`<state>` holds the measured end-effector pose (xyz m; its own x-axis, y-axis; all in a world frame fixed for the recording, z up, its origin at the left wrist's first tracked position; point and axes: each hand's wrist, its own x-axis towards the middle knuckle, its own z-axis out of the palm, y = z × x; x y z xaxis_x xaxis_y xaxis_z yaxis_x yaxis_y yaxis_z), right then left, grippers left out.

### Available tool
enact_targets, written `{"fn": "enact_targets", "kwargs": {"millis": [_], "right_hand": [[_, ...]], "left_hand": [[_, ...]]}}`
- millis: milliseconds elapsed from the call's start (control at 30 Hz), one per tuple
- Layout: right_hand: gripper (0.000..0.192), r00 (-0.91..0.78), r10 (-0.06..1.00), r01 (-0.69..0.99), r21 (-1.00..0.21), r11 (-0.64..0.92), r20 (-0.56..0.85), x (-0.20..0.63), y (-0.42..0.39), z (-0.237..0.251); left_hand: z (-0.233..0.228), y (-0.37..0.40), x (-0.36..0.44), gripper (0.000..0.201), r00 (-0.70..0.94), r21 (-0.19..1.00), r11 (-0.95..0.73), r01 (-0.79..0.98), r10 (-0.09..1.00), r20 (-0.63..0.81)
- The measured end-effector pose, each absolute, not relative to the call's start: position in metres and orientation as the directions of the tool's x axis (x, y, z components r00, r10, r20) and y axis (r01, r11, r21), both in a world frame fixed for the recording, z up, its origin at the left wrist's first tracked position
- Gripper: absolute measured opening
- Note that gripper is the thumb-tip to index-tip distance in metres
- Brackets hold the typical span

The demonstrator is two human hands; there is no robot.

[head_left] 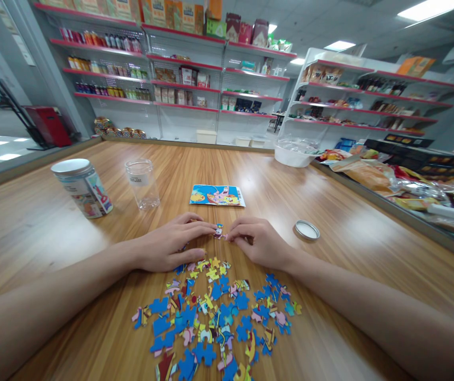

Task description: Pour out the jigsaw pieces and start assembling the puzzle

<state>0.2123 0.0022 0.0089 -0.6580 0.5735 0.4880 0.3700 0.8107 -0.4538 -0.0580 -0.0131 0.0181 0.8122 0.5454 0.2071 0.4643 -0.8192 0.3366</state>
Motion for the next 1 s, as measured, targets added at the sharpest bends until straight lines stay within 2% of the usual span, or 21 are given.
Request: {"fn": "enact_targets", "kwargs": {"millis": [133, 267, 367, 500, 733, 867, 1000], "right_hand": [[0.028, -0.689, 0.52, 0.302, -0.452, 0.839, 0.505, 0.2113, 0.0003, 0.0117], [0.013, -0.64, 0.57, 0.393, -0.418, 0.819, 0.516, 0.2093, -0.0045, 0.0174], [0.009, -0.631, 0.604, 0.445, -0.41, 0.796, 0.487, 0.2089, -0.0049, 0.0174], [0.011, -0.643, 0.614, 0.44, -0.436, 0.785, 0.457, 0.2092, -0.0018, 0.014], [0.014, -0.708, 0.543, 0.357, -0.436, 0.827, 0.451, 0.2099, -0.0004, 0.0122], [0.02, -0.706, 0.558, 0.392, -0.415, 0.821, 0.437, 0.2101, -0.002, 0.0124], [0.028, -0.71, 0.565, 0.444, -0.356, 0.822, 0.421, 0.2096, -0.0035, 0.0132]], "left_hand": [[0.0189, -0.0137, -0.0577, 0.048, 0.814, 0.321, -0.831, 0.454, 0.534, 0.229], [0.0195, -0.014, -0.0573, 0.048, 0.825, 0.297, -0.844, 0.447, 0.517, 0.228], [0.0189, -0.0135, -0.0578, 0.049, 0.827, 0.296, -0.842, 0.451, 0.519, 0.216], [0.0187, -0.0135, -0.0582, 0.049, 0.826, 0.299, -0.836, 0.46, 0.526, 0.2], [0.0205, -0.0162, -0.0561, 0.053, 0.828, 0.271, -0.834, 0.481, 0.534, 0.172], [0.0222, -0.0176, -0.0555, 0.055, 0.832, 0.291, -0.84, 0.457, 0.52, 0.193], [0.0232, -0.0189, -0.0539, 0.049, 0.857, 0.273, -0.876, 0.397, 0.46, 0.231]]}}
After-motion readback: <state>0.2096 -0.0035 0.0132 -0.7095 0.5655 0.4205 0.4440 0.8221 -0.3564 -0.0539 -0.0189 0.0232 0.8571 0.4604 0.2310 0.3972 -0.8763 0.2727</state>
